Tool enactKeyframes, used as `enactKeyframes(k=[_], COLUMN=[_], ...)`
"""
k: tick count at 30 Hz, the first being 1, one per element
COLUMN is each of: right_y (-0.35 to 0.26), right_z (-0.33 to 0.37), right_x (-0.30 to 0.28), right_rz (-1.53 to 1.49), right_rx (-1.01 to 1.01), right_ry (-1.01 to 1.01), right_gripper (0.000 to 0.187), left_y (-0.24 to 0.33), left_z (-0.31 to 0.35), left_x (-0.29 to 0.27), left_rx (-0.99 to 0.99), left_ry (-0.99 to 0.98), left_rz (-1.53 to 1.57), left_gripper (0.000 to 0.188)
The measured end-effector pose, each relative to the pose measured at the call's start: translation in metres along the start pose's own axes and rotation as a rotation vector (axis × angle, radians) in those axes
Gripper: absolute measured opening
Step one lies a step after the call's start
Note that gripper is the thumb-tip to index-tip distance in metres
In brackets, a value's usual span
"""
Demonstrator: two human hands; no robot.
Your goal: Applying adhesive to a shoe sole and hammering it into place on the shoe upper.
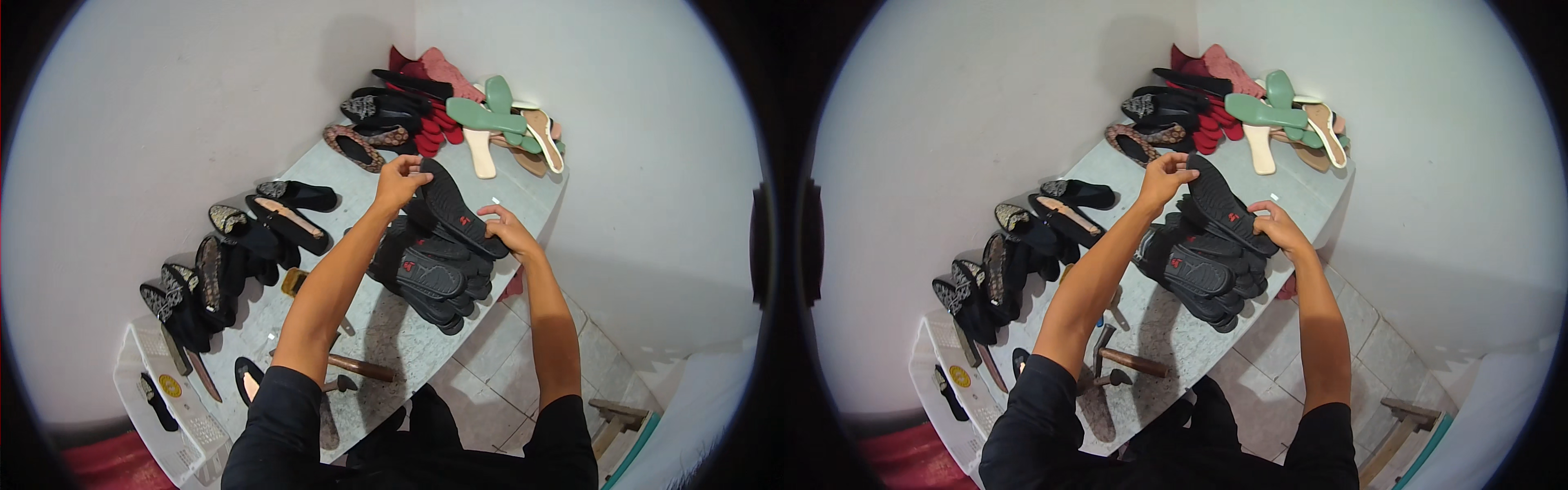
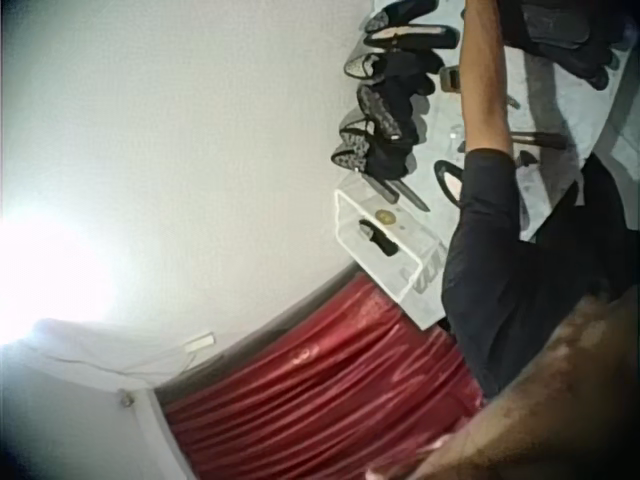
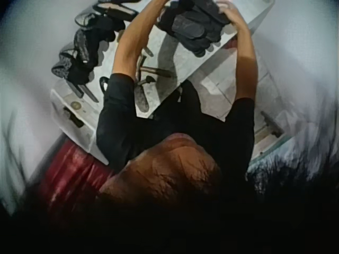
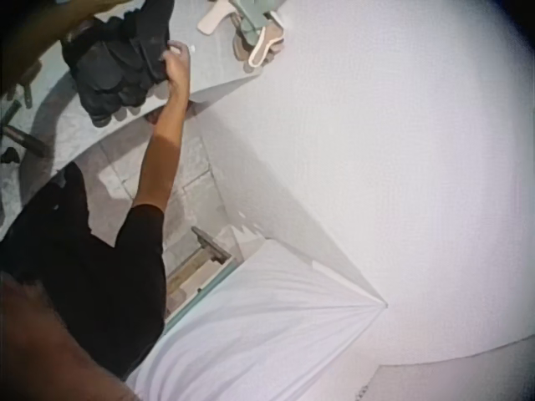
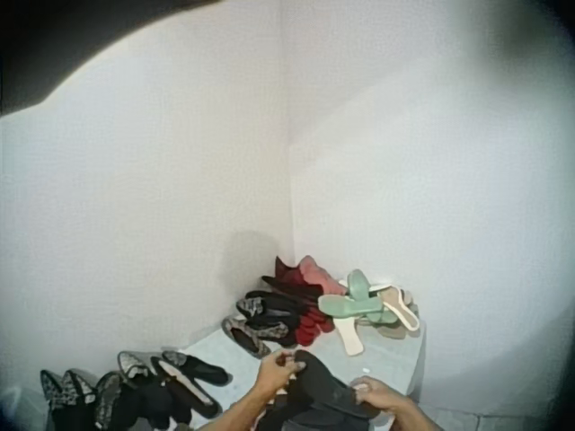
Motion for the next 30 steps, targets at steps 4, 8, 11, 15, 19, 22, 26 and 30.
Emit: enactKeyframes(k=[4,8,11,15,19,22,26,30], right_y=[-0.049,-0.078,-0.119,-0.146,-0.140,-0.116,-0.085,-0.068], right_z=[0.013,0.019,0.034,0.051,0.083,0.109,0.134,0.160], right_x=[0.066,0.123,0.177,0.246,0.338,0.405,0.471,0.515], right_rz=[-0.124,-0.150,-0.128,-0.149,-0.123,-0.146,-0.171,-0.094], right_rx=[0.003,0.001,-0.132,-0.265,-0.301,-0.306,-0.261,-0.269], right_ry=[-0.247,-0.452,-0.521,-0.612,-0.738,-0.826,-0.913,-1.006], right_gripper=[0.040,0.040,0.037,0.034,0.030,0.027,0.027,0.029], left_y=[0.055,0.110,0.152,0.188,0.189,0.180,0.168,0.145], left_z=[0.024,0.062,0.105,0.185,0.279,0.347,0.429,0.484], left_x=[-0.012,-0.035,-0.070,-0.090,-0.130,-0.157,-0.157,-0.166], left_rx=[0.008,0.072,0.147,0.174,0.203,0.288,0.347,0.329], left_ry=[-0.074,-0.037,0.036,-0.016,0.137,0.252,0.390,0.559], left_rz=[0.145,0.204,0.313,0.382,0.458,0.392,0.384,0.510], left_gripper=[0.026,0.028,0.034,0.039,0.037,0.038,0.041,0.039])
Point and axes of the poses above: each hand's wrist, its own z-axis away from the middle knuckle, its own x-axis out of the palm, y = z × x, the point moved 7 cm from there along -z, towards the middle knuckle, and after that the axes turned 8 degrees about -y, right-handed, at the moved point
